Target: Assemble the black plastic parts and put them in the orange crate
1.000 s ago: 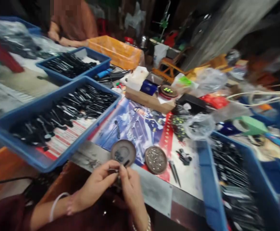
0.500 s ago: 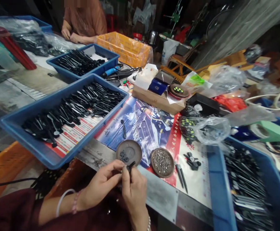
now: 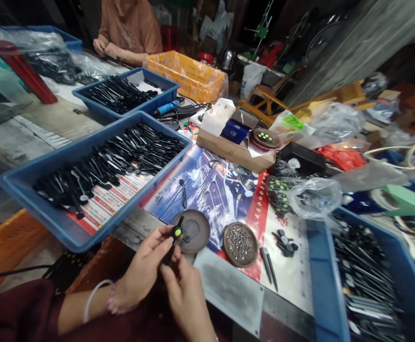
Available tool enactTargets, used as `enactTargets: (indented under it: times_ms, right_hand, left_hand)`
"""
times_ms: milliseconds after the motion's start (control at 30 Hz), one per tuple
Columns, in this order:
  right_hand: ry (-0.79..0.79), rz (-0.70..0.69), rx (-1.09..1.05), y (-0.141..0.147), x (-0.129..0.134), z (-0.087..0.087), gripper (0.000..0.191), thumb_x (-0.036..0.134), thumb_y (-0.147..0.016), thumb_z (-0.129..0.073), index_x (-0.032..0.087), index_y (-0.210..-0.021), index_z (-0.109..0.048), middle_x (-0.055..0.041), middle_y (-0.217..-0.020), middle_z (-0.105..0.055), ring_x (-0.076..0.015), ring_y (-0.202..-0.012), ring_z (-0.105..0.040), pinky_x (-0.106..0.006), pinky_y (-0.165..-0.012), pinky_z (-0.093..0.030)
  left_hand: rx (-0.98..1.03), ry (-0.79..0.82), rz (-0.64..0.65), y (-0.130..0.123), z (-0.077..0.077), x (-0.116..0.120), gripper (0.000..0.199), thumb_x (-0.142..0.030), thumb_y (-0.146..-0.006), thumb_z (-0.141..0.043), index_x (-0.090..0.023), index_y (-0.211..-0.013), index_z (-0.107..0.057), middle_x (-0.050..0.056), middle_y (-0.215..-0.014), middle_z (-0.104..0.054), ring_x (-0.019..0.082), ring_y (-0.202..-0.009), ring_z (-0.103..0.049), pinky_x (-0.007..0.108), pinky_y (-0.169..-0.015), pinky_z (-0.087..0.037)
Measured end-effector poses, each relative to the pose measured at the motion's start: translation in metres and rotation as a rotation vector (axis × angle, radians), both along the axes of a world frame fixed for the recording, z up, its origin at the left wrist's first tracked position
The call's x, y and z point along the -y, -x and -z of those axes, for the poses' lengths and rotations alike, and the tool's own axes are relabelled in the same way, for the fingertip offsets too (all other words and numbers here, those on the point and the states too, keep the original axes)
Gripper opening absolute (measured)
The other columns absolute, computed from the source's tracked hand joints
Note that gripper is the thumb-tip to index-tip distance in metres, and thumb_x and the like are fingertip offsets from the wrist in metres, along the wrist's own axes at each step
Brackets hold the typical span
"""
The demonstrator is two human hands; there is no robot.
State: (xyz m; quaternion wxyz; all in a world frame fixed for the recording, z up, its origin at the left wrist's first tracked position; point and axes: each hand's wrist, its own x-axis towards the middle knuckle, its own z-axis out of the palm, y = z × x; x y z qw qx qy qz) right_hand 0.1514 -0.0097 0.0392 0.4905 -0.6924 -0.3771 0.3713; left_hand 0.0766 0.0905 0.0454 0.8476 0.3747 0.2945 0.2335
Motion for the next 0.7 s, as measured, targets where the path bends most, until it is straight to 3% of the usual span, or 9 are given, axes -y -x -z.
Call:
enactTargets:
  times_ms: [133,200,333,433,600,700]
  right_hand:
    - [0.042,0.072,0.041,0.006,-0.004,0.009,0.035,0.04,-0.096,-0.048,0.018,-0.068,-0.052,0.0009,-0.061,-0.053,-0.0131,-0.055,-0.048,-0.022,-0.05,-0.034]
    - [0.057,0.098,0.031,0.008,-0.005,0.011,0.034,0.041,-0.095,-0.049,0.019,-0.07,-0.05,0.002,-0.061,-0.051,-0.012,-0.053,-0.044,-0.022,-0.048,-0.032]
    - [0.037,0.068,0.071,0.009,-0.006,0.008,0.025,0.038,-0.095,-0.048,0.016,-0.09,-0.06,-0.0026,-0.074,-0.062,-0.015,-0.063,-0.053,-0.023,-0.055,-0.039]
    - [0.038,0.045,0.115,0.005,-0.004,0.002,0.025,0.036,-0.096,-0.047,0.015,-0.098,-0.061,-0.003,-0.074,-0.063,-0.0149,-0.061,-0.053,-0.024,-0.055,-0.038]
    - [0.012,0.09,0.153,-0.003,0.004,-0.003,0.028,0.038,-0.094,-0.051,0.016,-0.077,-0.059,0.0016,-0.06,-0.052,-0.0117,-0.053,-0.043,-0.023,-0.048,-0.03]
    - [0.038,0.05,0.099,-0.005,0.007,0.0,0.034,0.042,-0.094,-0.051,0.016,-0.074,-0.058,0.0009,-0.061,-0.051,-0.0121,-0.055,-0.043,-0.023,-0.049,-0.032]
  left_hand:
    - [-0.058,0.012,-0.07,-0.002,0.001,0.001,0.026,-0.031,-0.086,-0.065,-0.019,-0.109,-0.06,0.004,-0.095,-0.068,0.013,-0.084,-0.062,0.023,-0.078,-0.049]
    - [-0.052,0.032,-0.079,-0.002,0.002,0.001,0.026,-0.03,-0.086,-0.066,-0.019,-0.109,-0.06,0.005,-0.1,-0.068,0.014,-0.09,-0.063,0.024,-0.082,-0.049]
    - [-0.023,0.059,-0.05,-0.002,0.001,0.001,0.025,-0.027,-0.087,-0.064,-0.02,-0.111,-0.059,0.004,-0.098,-0.067,0.014,-0.09,-0.062,0.024,-0.084,-0.047]
    - [-0.029,0.031,0.048,-0.001,-0.002,-0.004,0.024,-0.026,-0.087,-0.064,-0.02,-0.11,-0.061,0.002,-0.095,-0.067,0.013,-0.089,-0.059,0.023,-0.082,-0.046]
    - [-0.068,-0.17,0.323,0.003,-0.001,-0.019,0.016,-0.027,-0.085,-0.065,-0.014,-0.094,-0.066,0.002,-0.085,-0.062,0.013,-0.077,-0.054,0.022,-0.07,-0.042]
    - [-0.101,-0.26,0.326,0.006,0.004,-0.022,0.016,-0.028,-0.085,-0.064,-0.013,-0.089,-0.066,0.002,-0.082,-0.061,0.014,-0.075,-0.052,0.023,-0.068,-0.04]
